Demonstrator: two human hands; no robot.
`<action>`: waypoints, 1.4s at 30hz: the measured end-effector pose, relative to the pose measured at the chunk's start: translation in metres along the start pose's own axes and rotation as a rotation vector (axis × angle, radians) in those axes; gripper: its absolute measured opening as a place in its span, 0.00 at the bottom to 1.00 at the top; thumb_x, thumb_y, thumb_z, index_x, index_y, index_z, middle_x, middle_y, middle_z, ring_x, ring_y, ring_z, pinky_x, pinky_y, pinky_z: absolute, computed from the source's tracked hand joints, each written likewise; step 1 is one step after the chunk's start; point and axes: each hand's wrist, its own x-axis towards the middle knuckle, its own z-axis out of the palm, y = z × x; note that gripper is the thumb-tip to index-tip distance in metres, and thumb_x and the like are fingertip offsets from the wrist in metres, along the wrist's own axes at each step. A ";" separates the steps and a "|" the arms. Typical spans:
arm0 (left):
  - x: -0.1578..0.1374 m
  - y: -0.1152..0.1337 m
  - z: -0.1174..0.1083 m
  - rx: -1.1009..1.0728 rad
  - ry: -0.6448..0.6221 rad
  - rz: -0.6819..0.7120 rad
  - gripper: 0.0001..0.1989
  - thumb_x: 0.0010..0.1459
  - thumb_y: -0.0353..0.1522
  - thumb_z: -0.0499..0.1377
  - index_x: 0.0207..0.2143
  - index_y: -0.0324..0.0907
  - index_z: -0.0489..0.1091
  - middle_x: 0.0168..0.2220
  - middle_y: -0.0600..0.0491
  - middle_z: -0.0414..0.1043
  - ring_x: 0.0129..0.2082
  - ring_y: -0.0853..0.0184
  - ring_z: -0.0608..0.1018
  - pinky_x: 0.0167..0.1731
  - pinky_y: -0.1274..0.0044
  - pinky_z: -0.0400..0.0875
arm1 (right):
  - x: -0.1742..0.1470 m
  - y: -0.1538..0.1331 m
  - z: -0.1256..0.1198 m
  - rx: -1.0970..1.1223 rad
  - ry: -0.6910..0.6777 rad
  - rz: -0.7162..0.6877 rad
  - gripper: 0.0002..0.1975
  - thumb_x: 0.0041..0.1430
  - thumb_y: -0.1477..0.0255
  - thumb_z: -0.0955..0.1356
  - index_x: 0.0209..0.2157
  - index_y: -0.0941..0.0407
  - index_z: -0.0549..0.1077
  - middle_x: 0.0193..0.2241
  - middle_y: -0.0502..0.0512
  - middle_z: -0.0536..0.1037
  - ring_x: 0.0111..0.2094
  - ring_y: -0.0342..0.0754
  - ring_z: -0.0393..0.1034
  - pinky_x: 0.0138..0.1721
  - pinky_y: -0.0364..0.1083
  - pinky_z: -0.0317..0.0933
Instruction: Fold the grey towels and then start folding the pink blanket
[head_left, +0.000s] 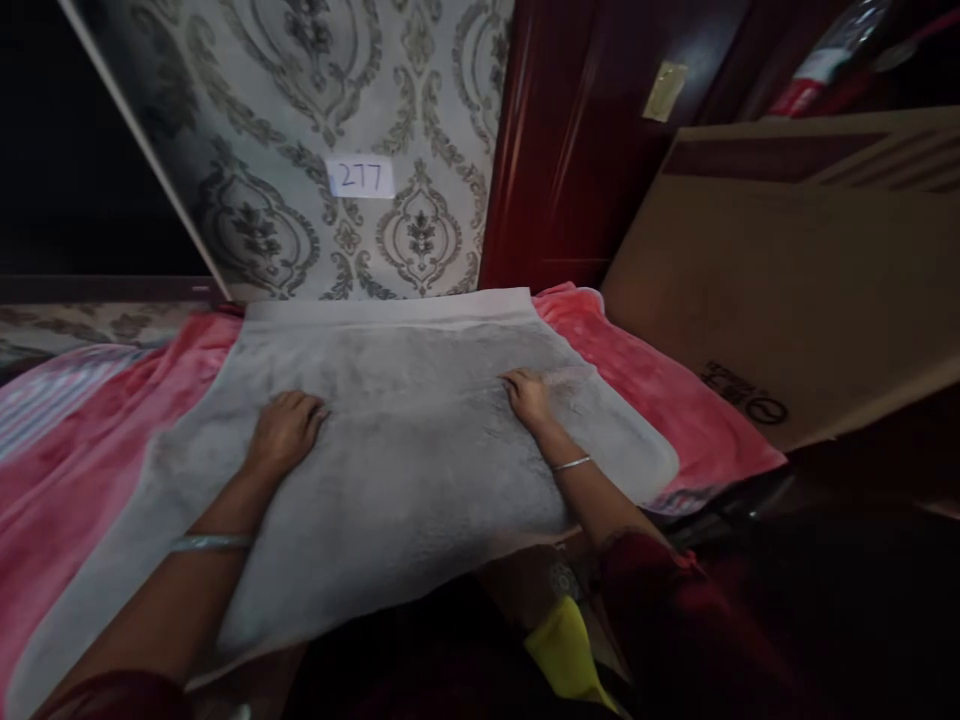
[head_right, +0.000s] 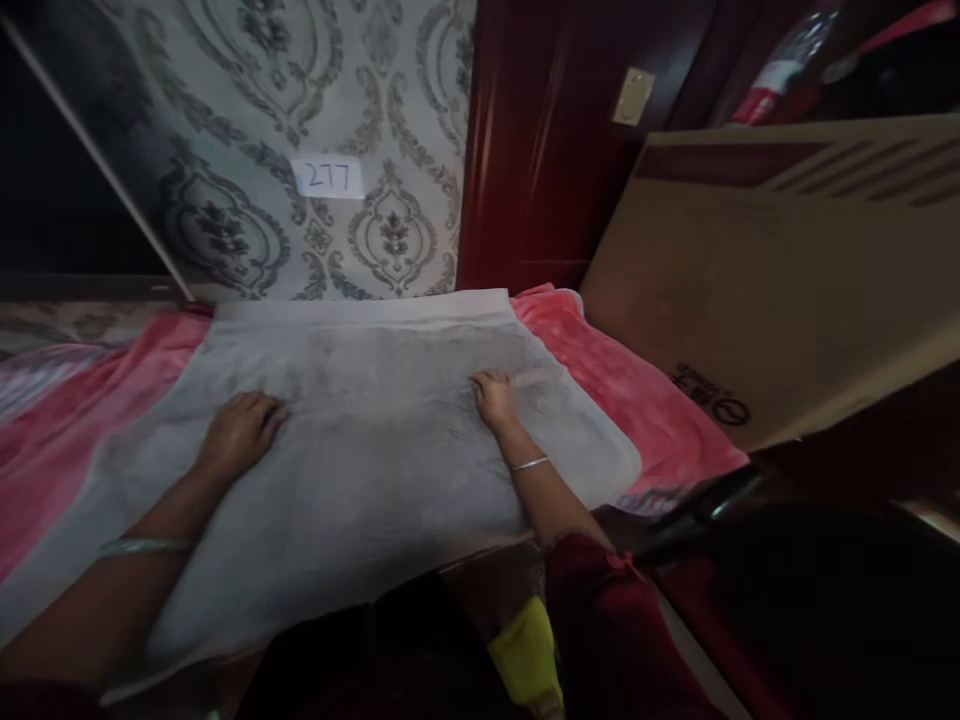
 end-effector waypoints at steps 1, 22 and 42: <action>-0.001 -0.002 0.001 0.015 0.005 -0.005 0.18 0.64 0.40 0.47 0.37 0.42 0.73 0.38 0.41 0.75 0.44 0.50 0.76 0.47 0.60 0.70 | 0.000 0.000 -0.001 -0.013 0.002 0.020 0.17 0.66 0.74 0.62 0.50 0.55 0.79 0.50 0.60 0.79 0.54 0.55 0.68 0.58 0.53 0.54; -0.034 -0.052 -0.038 0.094 -0.131 -0.338 0.23 0.62 0.40 0.46 0.46 0.39 0.76 0.50 0.37 0.77 0.52 0.43 0.75 0.47 0.55 0.70 | -0.008 0.081 -0.031 -0.162 0.088 0.212 0.24 0.58 0.83 0.60 0.49 0.58 0.80 0.48 0.61 0.80 0.53 0.53 0.66 0.56 0.47 0.57; -0.054 -0.024 -0.058 -0.037 0.084 -0.474 0.13 0.66 0.35 0.52 0.42 0.39 0.74 0.44 0.39 0.77 0.47 0.53 0.77 0.51 0.61 0.69 | -0.023 0.100 -0.028 -0.061 0.452 0.167 0.19 0.58 0.72 0.58 0.40 0.60 0.78 0.37 0.69 0.76 0.43 0.60 0.64 0.49 0.58 0.60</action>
